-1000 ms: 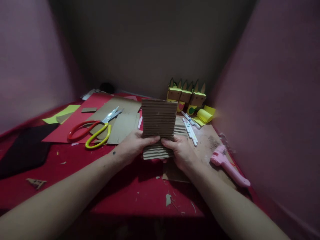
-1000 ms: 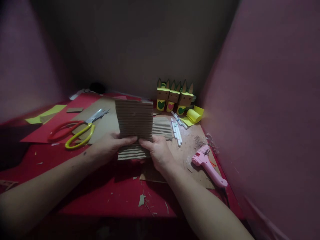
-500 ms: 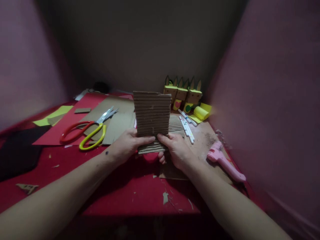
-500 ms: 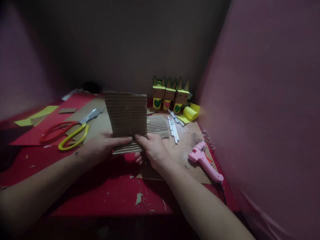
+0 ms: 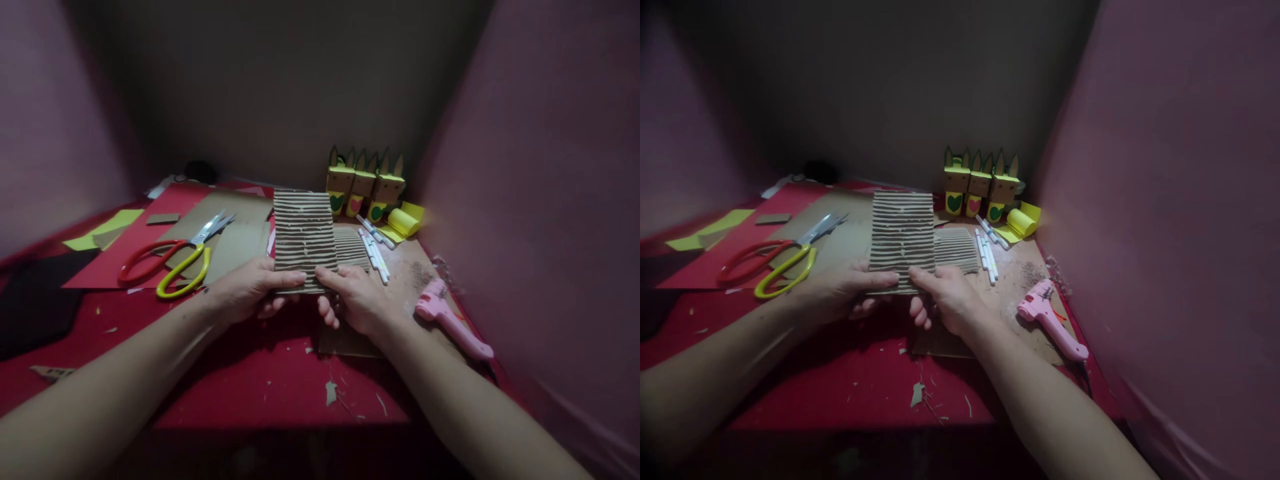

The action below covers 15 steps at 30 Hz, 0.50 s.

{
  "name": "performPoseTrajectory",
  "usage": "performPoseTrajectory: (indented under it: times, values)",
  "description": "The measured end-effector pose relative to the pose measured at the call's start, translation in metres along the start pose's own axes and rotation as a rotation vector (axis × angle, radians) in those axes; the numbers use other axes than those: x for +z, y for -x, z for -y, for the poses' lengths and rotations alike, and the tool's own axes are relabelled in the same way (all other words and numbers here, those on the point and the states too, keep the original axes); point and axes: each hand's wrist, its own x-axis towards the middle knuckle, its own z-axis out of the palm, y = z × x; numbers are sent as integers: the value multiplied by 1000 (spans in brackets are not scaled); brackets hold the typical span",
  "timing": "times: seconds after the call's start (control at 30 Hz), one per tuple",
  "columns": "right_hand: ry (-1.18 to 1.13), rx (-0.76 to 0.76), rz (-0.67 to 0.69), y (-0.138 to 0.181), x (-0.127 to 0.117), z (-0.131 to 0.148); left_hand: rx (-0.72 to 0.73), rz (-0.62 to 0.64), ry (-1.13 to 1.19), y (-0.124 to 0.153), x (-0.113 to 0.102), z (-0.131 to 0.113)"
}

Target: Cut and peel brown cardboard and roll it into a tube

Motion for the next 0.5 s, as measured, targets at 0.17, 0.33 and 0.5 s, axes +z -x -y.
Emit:
performPoseTrajectory:
  times: [0.17,0.33,0.5]
  values:
    - [25,-133,-135,-1,5,-3,65,-8,-21,3,6,1]
    - [31,-28,-21,0,4,-2,105,-40,4,1,8,1]
    - [-10,-68,-42,0,3,-4,35,9,8,0,3,2]
